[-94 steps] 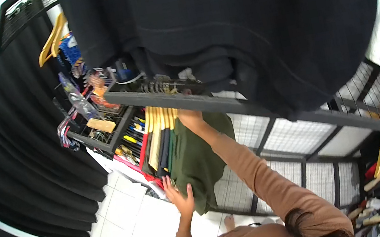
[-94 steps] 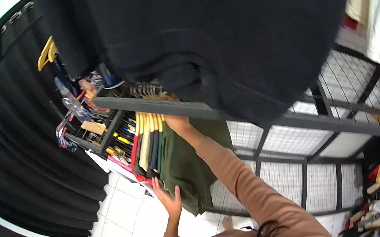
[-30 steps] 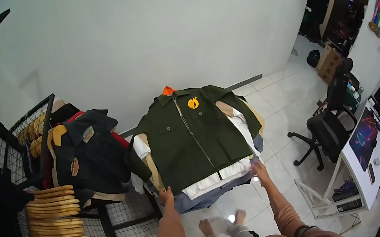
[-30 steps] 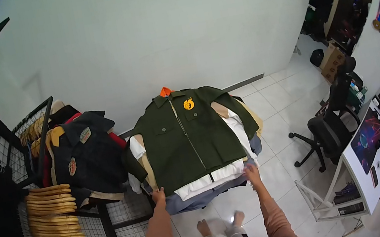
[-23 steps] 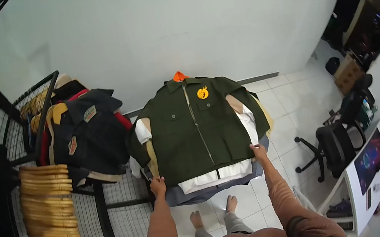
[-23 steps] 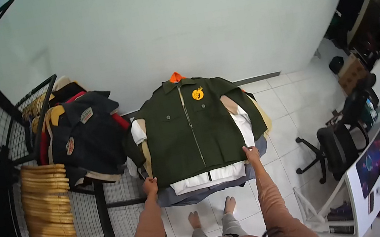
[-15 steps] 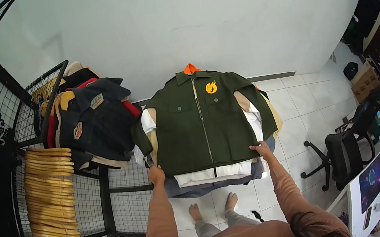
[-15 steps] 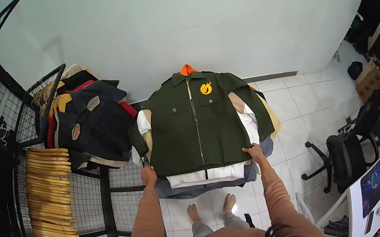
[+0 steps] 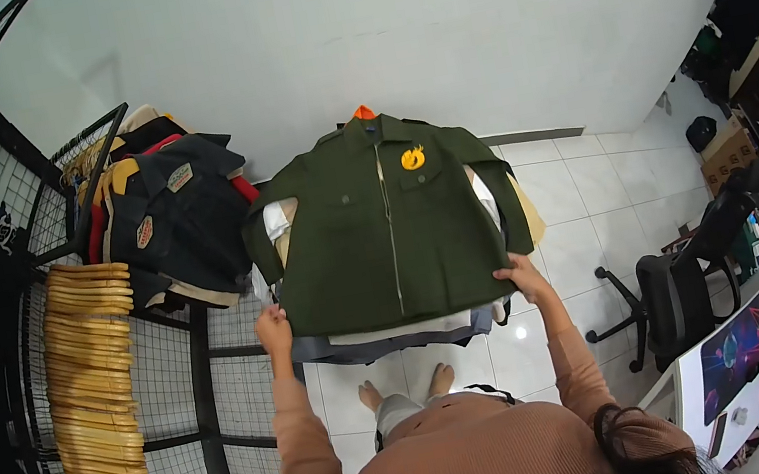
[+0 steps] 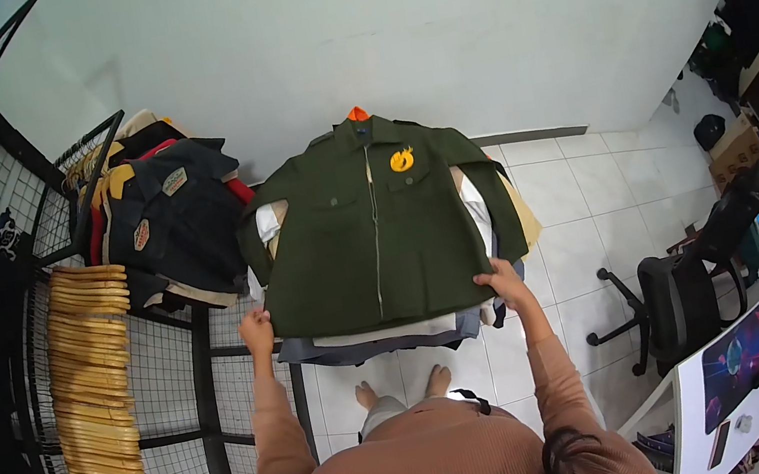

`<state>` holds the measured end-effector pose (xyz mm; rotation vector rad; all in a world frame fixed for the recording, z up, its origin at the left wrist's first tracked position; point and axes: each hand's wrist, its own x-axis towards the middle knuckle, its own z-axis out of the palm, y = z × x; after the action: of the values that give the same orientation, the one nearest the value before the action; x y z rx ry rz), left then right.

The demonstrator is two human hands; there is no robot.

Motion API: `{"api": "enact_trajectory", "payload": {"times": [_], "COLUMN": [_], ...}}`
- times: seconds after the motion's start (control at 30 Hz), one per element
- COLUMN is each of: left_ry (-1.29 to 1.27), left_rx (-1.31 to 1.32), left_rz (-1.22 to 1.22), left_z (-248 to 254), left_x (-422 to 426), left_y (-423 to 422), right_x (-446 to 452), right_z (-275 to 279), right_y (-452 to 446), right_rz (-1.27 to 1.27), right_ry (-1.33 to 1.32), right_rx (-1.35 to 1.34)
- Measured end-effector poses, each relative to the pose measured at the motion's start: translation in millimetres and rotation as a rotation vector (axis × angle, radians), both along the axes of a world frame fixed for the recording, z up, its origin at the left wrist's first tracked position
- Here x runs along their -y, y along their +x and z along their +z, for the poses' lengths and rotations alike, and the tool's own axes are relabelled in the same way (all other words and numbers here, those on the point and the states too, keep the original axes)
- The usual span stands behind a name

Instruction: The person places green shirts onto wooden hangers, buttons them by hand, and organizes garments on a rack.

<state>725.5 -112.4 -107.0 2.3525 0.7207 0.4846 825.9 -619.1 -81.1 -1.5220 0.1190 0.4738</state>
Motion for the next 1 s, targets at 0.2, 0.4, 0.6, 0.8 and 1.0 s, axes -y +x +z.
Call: {"api": "enact_trajectory", "payload": {"times": [0.2, 0.4, 0.6, 0.8, 1.0], "left_ry": [-0.08, -0.084, -0.028, -0.055, 0.005], "left_rx": [-0.244, -0.709, -0.262, -0.074, -0.338], "left_rz": [0.059, -0.009, -0.236, -0.502, -0.415], "left_z": [-43, -83, -22, 40, 6], "left_x": [17, 25, 42, 87, 115], "left_y": [-106, -131, 1, 203, 373], "right_x": [37, 16, -10, -97, -167], "right_z": [-52, -104, -115, -55, -130], "right_y": [-78, -123, -66, 58, 131], "right_rz": [0.258, 0.298, -0.116, -0.104, 0.455], "right_ry": [-0.252, -0.811, -0.978, -0.64, -0.956], "right_rx": [-0.163, -0.554, 0.42, 0.484, 0.396]}}
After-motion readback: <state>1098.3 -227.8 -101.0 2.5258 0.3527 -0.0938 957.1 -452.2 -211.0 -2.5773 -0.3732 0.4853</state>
